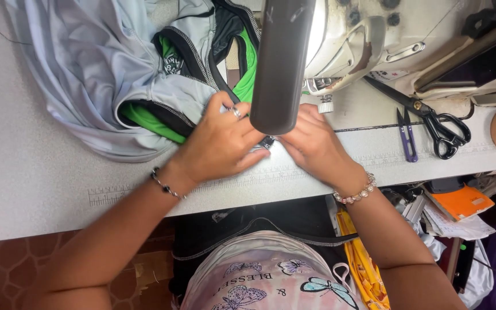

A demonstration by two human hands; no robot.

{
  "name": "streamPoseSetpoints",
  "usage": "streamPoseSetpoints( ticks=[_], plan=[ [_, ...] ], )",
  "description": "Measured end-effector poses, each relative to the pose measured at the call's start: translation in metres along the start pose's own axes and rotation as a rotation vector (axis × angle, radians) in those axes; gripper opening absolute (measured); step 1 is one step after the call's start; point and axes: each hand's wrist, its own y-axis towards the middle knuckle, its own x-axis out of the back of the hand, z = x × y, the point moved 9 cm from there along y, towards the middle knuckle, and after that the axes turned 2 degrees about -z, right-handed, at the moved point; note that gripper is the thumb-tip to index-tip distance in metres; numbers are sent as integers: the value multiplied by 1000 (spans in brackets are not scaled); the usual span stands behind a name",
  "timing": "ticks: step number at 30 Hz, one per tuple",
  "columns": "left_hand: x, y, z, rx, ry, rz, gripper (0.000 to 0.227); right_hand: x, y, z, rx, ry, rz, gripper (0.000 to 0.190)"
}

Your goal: Trimming excess material from a sewn garment using scissors at a sewing workstation.

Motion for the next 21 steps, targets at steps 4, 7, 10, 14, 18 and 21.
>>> streamPoseSetpoints(
  ticks=[4,7,10,14,18,21],
  plan=[
    [12,0,-4,73,51,-83,10,7,6,-15,-87,140,-10,11],
    [19,-1,15,296,-41,-171,14,11,14,-20,-115,187,-27,10],
    [22,2,35,560,-125,-188,18,4,14,-34,-151,268,-48,11],
    [25,-4,49,594,-163,-299,24,15,12,-32,-232,247,-164,10],
    [59,14,29,407,322,-355,25,22,13,-25,-198,201,-199,12],
    [66,21,29,404,386,-389,28,18,7,-28,-197,233,-204,13]
  ],
)
